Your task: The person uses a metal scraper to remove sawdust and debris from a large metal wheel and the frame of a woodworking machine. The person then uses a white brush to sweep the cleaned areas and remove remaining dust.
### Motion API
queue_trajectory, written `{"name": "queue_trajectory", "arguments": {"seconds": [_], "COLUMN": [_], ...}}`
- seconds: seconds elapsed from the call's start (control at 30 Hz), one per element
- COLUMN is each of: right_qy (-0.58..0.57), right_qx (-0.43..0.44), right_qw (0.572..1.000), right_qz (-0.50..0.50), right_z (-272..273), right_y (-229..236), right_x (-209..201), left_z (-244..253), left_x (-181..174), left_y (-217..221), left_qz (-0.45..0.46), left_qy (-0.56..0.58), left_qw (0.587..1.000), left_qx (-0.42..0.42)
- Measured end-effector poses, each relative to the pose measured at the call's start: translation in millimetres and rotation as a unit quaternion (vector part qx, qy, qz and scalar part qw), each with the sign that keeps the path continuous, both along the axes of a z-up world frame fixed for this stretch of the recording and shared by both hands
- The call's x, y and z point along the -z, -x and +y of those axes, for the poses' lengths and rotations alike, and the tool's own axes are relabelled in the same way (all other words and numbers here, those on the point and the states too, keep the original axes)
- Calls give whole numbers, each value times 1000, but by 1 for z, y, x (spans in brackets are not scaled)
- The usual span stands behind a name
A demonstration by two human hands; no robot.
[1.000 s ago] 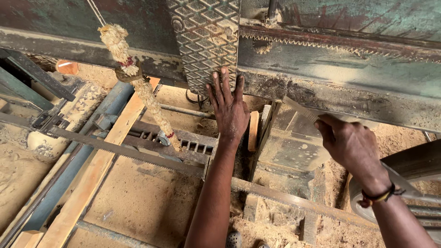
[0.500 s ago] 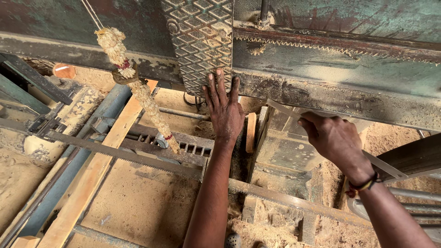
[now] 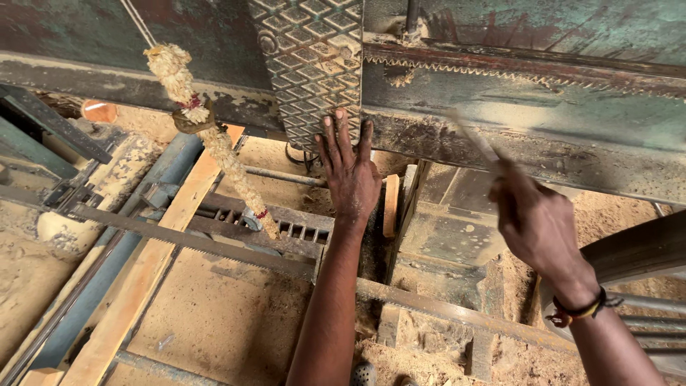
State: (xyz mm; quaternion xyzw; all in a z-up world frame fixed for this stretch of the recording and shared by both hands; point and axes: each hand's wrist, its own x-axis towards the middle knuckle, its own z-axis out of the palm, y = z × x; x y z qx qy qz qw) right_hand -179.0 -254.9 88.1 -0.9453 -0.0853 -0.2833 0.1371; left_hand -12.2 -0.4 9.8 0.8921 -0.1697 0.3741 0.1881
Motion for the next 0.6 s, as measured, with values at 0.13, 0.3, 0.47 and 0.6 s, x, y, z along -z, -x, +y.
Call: {"name": "queue_trajectory", "arguments": {"seconds": [0.13,0.3,0.47,0.6], "right_qy": [139,154,103,103], "right_qx": [24,104,81,77], "right_qw": [989,976,989,989], "right_qz": [40,113,70,78], "right_z": [-2,-9,-6,1], "right_y": [2,1,-1,8], "right_x": [11,16,14,9], "left_z": [0,-1,0,-3], "left_x": [-2,-1,5,9], "left_y": [1,0,-1,-8], "left_qz": [29,-12,-8,-17], "left_qy": [13,2,8,44], "left_qw": [999,1000,1000,998], "left_qx": [17,-3,4,38]}}
